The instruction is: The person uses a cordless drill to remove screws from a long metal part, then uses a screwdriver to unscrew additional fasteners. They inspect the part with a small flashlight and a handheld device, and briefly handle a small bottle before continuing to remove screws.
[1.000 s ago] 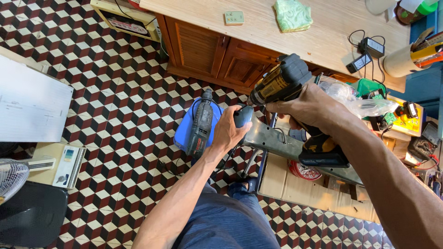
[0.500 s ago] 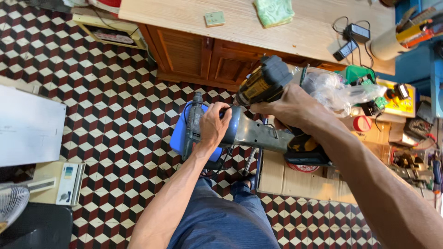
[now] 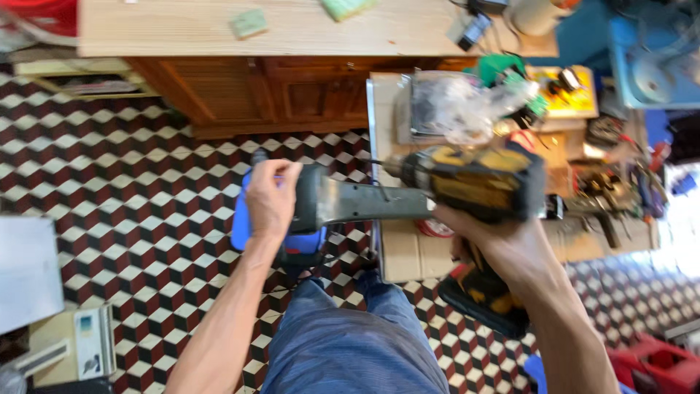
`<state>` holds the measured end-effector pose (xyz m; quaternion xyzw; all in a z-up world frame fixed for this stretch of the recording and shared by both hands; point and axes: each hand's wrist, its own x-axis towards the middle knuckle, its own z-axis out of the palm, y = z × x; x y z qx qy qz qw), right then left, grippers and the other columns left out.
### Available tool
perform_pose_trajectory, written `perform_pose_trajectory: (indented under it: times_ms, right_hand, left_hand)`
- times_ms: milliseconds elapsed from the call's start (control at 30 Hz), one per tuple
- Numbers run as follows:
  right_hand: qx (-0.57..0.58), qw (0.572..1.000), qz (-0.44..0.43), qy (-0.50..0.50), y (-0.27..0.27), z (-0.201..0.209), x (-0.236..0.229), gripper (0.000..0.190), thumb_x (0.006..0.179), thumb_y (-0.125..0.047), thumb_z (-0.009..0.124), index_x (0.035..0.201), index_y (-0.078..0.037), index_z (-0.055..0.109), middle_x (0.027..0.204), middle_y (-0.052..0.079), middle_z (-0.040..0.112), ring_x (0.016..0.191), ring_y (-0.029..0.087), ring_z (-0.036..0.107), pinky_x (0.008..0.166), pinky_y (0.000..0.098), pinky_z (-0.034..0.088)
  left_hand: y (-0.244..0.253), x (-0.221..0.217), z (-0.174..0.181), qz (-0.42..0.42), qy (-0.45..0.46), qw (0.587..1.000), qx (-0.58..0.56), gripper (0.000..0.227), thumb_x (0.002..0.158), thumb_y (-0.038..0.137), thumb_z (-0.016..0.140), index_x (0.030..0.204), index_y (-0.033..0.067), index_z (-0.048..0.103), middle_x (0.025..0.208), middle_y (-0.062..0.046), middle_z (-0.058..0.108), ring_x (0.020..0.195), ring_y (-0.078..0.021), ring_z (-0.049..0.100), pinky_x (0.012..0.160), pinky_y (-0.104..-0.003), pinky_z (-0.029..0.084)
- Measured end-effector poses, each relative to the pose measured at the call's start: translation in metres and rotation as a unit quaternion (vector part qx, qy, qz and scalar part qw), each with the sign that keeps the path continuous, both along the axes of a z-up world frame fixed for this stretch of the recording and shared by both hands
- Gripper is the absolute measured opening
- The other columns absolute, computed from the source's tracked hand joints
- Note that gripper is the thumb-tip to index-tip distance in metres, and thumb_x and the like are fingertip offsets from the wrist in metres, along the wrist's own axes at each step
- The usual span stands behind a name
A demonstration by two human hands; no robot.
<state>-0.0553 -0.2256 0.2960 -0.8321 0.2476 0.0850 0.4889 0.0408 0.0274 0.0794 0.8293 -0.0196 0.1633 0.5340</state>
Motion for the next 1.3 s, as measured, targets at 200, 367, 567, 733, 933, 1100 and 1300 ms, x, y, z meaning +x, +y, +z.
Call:
perform_pose_trajectory:
  times_ms: [200,367,567,733,933,1100,1300]
  right_hand:
    - [-0.019,0.985,-0.172,-0.004,-0.074,-0.021,-0.102,0.027,0.084,-0.014,0.077,0.109,-0.002,0.072,0.067,0.008,0.066,0.049,0.016,0.058,0.045,0.0316,0.048]
    - [-0.028,0.953,-0.279,0.114,-0.118,-0.079,-0.152,0.035,0.08,-0.011,0.08,0.112,0.0,0.072,0.072,0.008,0.067,0.055,0.018,0.058,0.05,0.0356,0.048]
    - [0.057,0.942,-0.288,0.16,-0.163,-0.116,-0.182,0.037,0.079,-0.01,0.08,0.112,0.004,0.068,0.072,0.012,0.066,0.052,0.021,0.061,0.049,0.0369,0.05]
    - [0.023,0.953,-0.249,0.168,-0.198,-0.126,-0.188,0.033,0.079,-0.011,0.081,0.107,0.002,0.071,0.072,0.009,0.067,0.054,0.018,0.059,0.05,0.0339,0.048]
    - [0.017,0.947,-0.233,0.221,-0.218,-0.129,-0.191,0.027,0.081,-0.015,0.082,0.103,-0.001,0.076,0.067,0.01,0.067,0.055,0.016,0.055,0.051,0.0327,0.044]
    - [0.016,0.941,-0.254,0.222,-0.209,-0.122,-0.187,0.027,0.083,-0.013,0.081,0.105,0.001,0.074,0.07,0.011,0.072,0.056,0.018,0.06,0.053,0.0326,0.048]
    - [0.078,0.983,-0.165,0.011,-0.152,-0.087,-0.148,0.037,0.078,-0.01,0.075,0.115,-0.004,0.071,0.084,0.004,0.076,0.056,0.013,0.061,0.052,0.0277,0.052]
  left_hand:
    - [-0.077,-0.079,-0.002,-0.172,0.255,0.93,-0.201,0.016,0.093,0.022,0.073,0.096,0.0069,0.076,0.084,-0.001,0.076,0.076,-0.0076,0.066,0.07,-0.026,0.055]
    - [-0.212,-0.137,-0.1,-0.21,0.527,0.718,-0.403,0.022,0.09,0.018,0.076,0.1,-0.001,0.073,0.087,-0.007,0.075,0.074,-0.0123,0.07,0.07,-0.026,0.058]
    - [-0.291,-0.123,-0.23,-0.048,0.588,0.664,-0.461,0.023,0.086,0.017,0.08,0.1,-0.0003,0.072,0.092,-0.01,0.077,0.077,-0.0185,0.075,0.071,-0.03,0.064]
    - [-0.315,-0.13,-0.295,0.014,0.549,0.702,-0.453,0.022,0.085,0.014,0.085,0.092,-0.0031,0.074,0.088,-0.011,0.076,0.072,-0.0203,0.073,0.068,-0.032,0.064]
    - [-0.319,-0.14,-0.309,0.0,0.468,0.787,-0.403,0.017,0.087,0.015,0.082,0.094,0.0015,0.075,0.082,-0.007,0.076,0.066,-0.0147,0.071,0.06,-0.027,0.058]
    - [-0.276,-0.138,-0.208,-0.098,0.458,0.843,-0.265,0.02,0.094,0.018,0.07,0.097,0.0,0.078,0.081,-0.009,0.077,0.066,-0.0143,0.07,0.058,-0.026,0.055]
    - [-0.153,-0.132,-0.021,-0.196,0.225,0.954,-0.026,0.016,0.091,0.018,0.073,0.1,0.0052,0.077,0.092,-0.012,0.077,0.083,-0.0242,0.075,0.072,-0.037,0.059]
